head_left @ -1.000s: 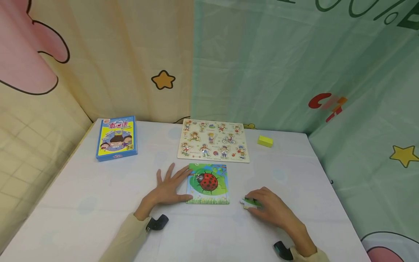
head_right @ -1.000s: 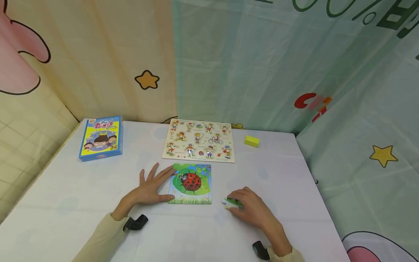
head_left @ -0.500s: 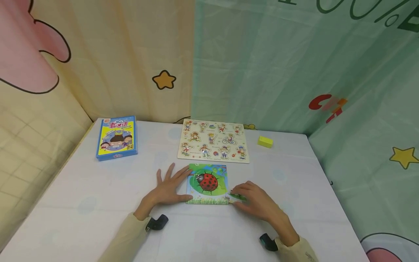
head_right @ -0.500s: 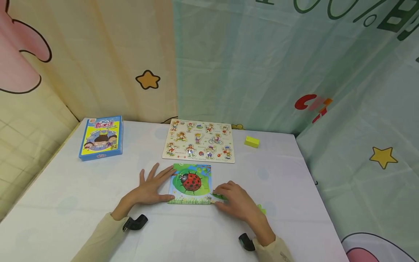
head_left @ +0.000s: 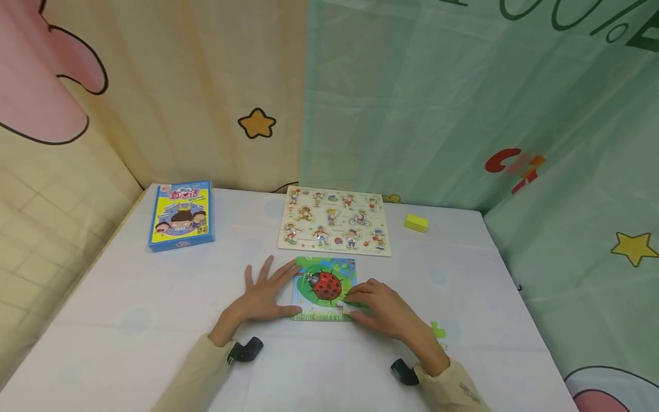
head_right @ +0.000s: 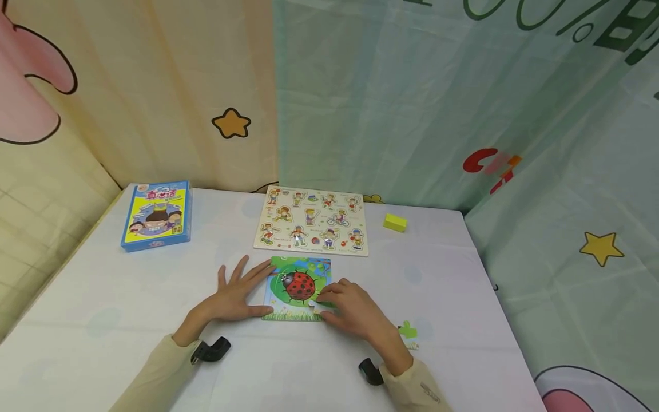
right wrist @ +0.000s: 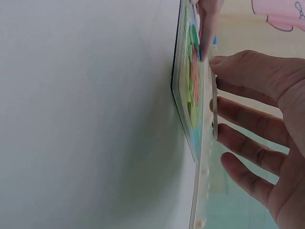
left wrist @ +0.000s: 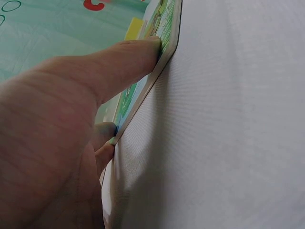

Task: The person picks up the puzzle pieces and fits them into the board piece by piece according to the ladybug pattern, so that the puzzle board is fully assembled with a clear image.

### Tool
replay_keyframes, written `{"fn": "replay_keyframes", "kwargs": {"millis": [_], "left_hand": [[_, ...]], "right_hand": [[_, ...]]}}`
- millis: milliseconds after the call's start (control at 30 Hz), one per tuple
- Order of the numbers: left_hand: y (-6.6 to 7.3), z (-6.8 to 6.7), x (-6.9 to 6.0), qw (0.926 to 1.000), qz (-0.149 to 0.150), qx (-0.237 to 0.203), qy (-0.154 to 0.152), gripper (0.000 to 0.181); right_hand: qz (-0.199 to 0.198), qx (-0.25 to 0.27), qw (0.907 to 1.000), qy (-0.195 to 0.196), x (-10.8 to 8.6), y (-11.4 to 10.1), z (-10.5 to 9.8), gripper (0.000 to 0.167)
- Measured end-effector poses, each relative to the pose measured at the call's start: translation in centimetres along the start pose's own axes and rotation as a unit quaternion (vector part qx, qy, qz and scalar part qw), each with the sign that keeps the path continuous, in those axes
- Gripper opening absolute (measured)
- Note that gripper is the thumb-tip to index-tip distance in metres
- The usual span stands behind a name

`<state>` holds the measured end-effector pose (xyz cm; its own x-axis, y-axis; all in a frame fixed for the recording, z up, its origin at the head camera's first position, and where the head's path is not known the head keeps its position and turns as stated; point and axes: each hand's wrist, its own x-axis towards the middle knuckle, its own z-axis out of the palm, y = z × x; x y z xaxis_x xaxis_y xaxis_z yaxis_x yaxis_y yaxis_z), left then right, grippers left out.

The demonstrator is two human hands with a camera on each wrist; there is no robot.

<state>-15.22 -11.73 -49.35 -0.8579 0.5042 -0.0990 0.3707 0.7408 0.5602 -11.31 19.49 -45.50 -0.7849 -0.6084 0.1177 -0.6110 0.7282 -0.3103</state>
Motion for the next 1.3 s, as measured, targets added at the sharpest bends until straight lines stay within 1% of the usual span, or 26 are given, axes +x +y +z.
{"fn": "replay_keyframes", "kwargs": {"millis": [300,533,767,933,1100,1300], "left_hand": [[0.1,-0.2,-0.1,1.0000,0.001,-0.003,0.000,0.093],[0.1,-0.2,-0.1,1.0000,-0.006,0.005,0.000,0.093],[0.1,-0.1,0.0,1.0000,-0.002,0.003,0.000,0.092],[0.1,-0.1,-0.2,1.0000,-0.005,0.004,0.000,0.092],[0.2,-0.1,-0.2,1.0000,-0.003,0.006,0.001,0.092],[0.4,-0.3,-0.3,1.0000,0.000,0.003,0.005,0.091]], "right_hand": [[-0.015,-0.005,0.9997,-0.016,1.4,-0.9,0.3,0.027],[-0.034,-0.012,0.9991,-0.021,2.6,-1.7,0.9,0.027],[-0.055,-0.028,0.9979,-0.021,3.7,-2.5,1.7,0.024],[-0.050,-0.033,0.9975,-0.037,4.1,-3.0,2.2,0.023],[-0.032,-0.022,0.9976,-0.057,4.2,-3.1,2.6,0.024],[-0.025,-0.008,0.9980,-0.058,4.4,-3.1,2.6,0.025]]}}
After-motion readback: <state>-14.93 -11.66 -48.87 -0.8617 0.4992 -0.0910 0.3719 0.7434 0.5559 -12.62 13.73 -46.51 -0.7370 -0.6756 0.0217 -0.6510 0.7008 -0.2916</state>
